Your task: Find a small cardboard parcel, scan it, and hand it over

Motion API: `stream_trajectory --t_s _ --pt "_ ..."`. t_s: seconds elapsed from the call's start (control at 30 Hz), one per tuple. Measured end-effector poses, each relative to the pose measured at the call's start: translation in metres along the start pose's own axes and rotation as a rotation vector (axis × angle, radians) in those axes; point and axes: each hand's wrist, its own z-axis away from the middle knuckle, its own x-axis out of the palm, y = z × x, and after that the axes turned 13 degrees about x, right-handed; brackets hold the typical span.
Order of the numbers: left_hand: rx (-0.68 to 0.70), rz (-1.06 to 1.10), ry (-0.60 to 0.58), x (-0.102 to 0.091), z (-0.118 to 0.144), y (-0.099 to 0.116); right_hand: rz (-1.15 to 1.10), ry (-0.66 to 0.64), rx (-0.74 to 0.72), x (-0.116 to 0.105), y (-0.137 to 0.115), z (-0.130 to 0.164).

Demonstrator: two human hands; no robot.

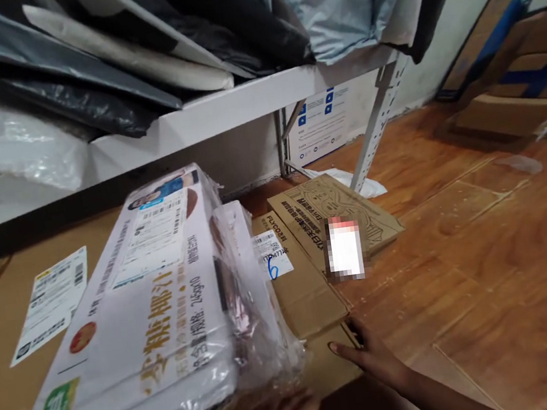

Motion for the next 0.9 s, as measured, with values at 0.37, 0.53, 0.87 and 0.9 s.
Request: stream_trajectory --t_s 0.37,0.53,0.87,0.9 --pt "-0.108 -0.743 0.018 0.027 -0.106 -0.003 0.021 -0.101 -0.046 -0.004 -0.005 0.004" --pt "0.000 -0.700 0.107 0.017 -0.115 -0.029 -0.065 -0.172 -0.040 -0.002 -0.009 0.009" --pt "-0.103 -0.597 0.067 0.032 -0.114 -0.062 -0.137 -0.217 -0.037 -0.005 -0.004 0.006" --pt "-0.110 -0.602 0.069 0.033 -0.116 -0.063 -0.159 -0.216 0.006 -0.008 -0.002 0.004"
